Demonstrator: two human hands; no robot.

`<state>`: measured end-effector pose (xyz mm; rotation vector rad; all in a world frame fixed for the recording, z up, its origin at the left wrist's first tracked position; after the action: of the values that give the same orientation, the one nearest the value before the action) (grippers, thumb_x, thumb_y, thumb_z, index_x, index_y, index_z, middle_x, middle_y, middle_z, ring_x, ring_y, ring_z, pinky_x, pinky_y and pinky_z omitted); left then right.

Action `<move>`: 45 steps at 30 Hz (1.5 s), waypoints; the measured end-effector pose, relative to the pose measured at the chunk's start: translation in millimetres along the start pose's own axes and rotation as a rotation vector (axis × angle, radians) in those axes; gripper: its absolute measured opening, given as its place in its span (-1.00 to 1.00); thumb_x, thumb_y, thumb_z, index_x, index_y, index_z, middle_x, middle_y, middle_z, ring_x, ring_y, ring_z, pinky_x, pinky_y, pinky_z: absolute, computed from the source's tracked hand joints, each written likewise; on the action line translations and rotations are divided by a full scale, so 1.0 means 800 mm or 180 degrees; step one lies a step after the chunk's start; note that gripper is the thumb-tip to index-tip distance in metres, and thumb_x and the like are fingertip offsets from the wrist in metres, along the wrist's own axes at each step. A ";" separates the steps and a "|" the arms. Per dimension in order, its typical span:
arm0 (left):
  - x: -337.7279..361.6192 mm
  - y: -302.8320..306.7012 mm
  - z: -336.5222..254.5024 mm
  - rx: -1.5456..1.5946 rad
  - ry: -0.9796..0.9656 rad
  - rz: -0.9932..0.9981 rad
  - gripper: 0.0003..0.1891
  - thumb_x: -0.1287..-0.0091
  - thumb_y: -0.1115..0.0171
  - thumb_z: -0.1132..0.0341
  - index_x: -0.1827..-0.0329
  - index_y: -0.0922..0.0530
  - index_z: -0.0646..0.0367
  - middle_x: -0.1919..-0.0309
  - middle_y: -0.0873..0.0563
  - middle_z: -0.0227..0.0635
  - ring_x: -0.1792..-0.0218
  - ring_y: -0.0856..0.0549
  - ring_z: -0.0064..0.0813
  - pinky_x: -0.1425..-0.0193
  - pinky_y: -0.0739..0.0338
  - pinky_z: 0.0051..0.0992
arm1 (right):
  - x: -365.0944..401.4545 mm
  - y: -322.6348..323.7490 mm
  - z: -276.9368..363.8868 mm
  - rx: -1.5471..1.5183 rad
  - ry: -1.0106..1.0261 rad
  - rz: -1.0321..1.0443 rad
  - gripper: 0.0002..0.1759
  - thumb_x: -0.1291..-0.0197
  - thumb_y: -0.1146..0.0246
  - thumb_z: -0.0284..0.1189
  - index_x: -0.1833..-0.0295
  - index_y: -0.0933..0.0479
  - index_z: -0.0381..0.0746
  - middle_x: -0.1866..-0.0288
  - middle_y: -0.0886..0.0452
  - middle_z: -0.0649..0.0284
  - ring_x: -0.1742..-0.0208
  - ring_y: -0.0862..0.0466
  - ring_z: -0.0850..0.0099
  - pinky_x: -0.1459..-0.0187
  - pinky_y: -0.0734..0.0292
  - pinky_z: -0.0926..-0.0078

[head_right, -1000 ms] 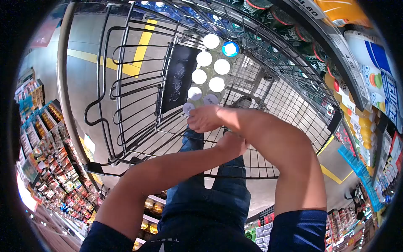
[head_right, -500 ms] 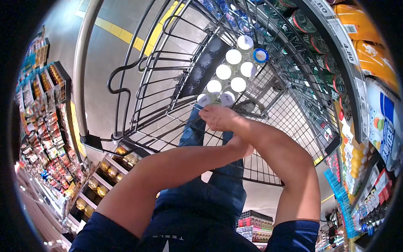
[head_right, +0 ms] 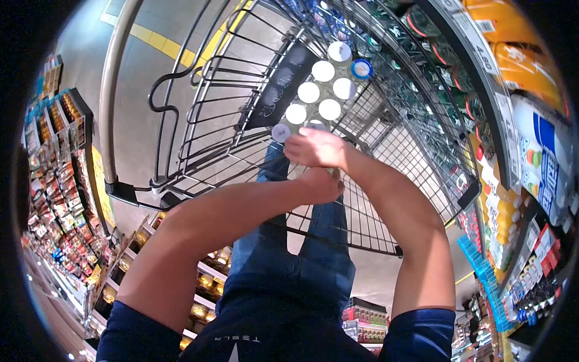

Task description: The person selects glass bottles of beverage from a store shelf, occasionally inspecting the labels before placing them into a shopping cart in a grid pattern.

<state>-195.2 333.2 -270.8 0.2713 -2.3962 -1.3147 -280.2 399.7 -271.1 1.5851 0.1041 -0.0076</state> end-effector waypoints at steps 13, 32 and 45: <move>0.010 -0.010 0.037 -0.0698 -0.0086 0.0250 -0.88 -0.19 -0.20 0.22 0.33 -0.62 0.02 0.32 -0.72 -0.39 0.06 -0.64 -0.32 -0.02 -0.43 -0.34 | 0.204 0.033 0.010 -0.1822 -0.3866 0.0228 -0.71 -0.06 -0.32 -0.38 0.09 -0.54 -0.24 0.09 -0.58 0.18 -0.01 -0.61 0.16 0.08 -0.62 0.17; 0.121 0.108 0.189 0.1280 0.2900 -0.0429 -0.57 -0.32 -0.18 0.33 -0.25 -0.46 0.22 0.07 -0.73 0.02 0.00 -0.71 0.00 -0.13 -0.60 -0.18 | 0.145 -0.038 0.047 -0.3674 -0.4985 0.0139 -0.14 -0.07 -0.39 -0.01 -0.40 -0.32 -0.22 -0.26 -0.51 0.00 -0.23 -0.59 0.08 -0.20 -0.53 0.15; 0.118 0.011 0.234 0.1207 0.3635 0.1029 -0.17 -0.11 -0.39 -0.13 -0.39 -0.36 0.11 -0.22 -0.58 -0.04 -0.30 -0.54 -0.14 -0.34 -0.46 -0.26 | 0.111 -0.094 0.064 -0.3858 -0.5362 0.0342 -0.07 0.10 -0.46 -0.07 -0.35 -0.34 -0.31 -0.25 -0.44 -0.17 -0.18 -0.62 -0.05 -0.16 -0.60 0.14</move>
<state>-360.5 448.4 -330.7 0.5294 -1.5499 -0.3330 -194.2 355.4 -353.1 0.0181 -1.0854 -0.9724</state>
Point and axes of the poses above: each hand's wrist, its own x-axis away from the middle knuckle, its own y-axis out of the back of the hand, z = x × y, the point moved 9 cm from there along -x, towards the middle knuckle
